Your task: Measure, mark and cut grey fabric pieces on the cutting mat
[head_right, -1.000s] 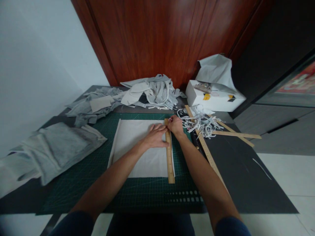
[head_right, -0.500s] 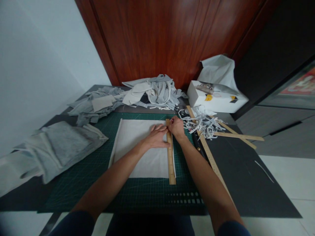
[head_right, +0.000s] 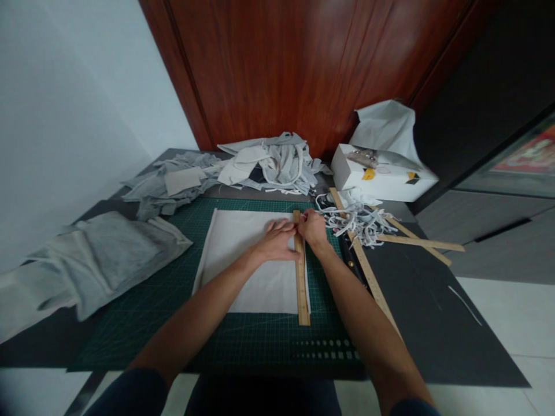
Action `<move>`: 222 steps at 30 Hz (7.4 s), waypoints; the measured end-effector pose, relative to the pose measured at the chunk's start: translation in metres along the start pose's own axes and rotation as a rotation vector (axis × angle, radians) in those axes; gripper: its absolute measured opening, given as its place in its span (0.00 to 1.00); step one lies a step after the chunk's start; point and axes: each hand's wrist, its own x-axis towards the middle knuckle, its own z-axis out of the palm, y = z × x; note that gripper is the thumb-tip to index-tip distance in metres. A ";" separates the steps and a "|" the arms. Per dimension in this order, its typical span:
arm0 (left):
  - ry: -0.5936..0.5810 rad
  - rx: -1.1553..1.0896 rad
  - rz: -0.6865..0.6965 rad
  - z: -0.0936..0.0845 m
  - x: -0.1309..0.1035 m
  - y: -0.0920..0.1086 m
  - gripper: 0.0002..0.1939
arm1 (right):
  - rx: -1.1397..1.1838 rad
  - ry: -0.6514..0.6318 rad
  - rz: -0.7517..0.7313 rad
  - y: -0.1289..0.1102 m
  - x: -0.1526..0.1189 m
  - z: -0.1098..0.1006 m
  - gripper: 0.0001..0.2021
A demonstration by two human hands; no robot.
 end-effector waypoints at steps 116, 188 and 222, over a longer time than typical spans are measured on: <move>-0.197 0.122 -0.031 0.004 -0.048 0.055 0.37 | 0.012 -0.086 0.003 0.005 -0.167 -0.059 0.05; 0.081 0.043 -0.019 0.007 -0.056 0.043 0.29 | -0.108 -0.025 -0.112 -0.022 -0.167 -0.059 0.10; 0.290 0.160 -0.388 -0.033 -0.215 -0.120 0.18 | -0.299 -0.172 0.148 -0.040 -0.147 -0.034 0.15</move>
